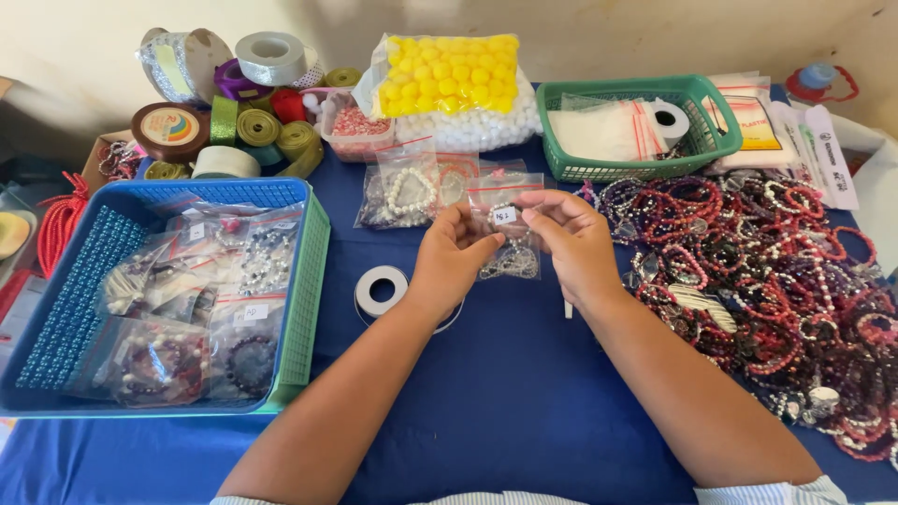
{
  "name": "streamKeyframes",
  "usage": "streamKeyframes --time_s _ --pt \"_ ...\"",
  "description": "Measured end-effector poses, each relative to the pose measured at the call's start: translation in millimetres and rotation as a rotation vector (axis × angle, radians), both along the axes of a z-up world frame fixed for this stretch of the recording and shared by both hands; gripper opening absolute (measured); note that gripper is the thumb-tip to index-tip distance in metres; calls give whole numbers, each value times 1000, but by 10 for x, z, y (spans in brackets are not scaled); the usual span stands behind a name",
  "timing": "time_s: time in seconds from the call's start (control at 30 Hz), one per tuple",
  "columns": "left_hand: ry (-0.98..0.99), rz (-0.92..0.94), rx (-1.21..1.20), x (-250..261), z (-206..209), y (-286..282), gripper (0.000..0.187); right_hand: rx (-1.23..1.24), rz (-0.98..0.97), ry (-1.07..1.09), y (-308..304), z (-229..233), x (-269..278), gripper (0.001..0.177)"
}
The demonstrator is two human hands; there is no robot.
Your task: Labeling and organizing beaded jewelry into small plastic bags.
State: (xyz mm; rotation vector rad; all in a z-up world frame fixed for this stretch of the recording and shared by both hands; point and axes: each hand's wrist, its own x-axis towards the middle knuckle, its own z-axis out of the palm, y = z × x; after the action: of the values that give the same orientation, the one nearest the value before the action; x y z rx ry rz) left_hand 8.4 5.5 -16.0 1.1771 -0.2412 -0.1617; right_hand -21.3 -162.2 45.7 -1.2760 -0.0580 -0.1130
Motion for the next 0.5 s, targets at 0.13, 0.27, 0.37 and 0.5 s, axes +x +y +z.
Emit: streamKeyframes --time_s 0.13,0.27,0.37,0.5 --pt "4 17 -9 -12 136 57 37 -52 -21 -16 -120 -207 63 17" --pt "-24 44 30 -64 344 169 42 -129 14 -73 -160 -315 122 13" --pt "-80 63 96 -88 393 294 45 -144 48 -86 -77 -197 122 11" --pt "-143 179 66 -287 658 541 64 -109 105 -6 130 31 90 15"
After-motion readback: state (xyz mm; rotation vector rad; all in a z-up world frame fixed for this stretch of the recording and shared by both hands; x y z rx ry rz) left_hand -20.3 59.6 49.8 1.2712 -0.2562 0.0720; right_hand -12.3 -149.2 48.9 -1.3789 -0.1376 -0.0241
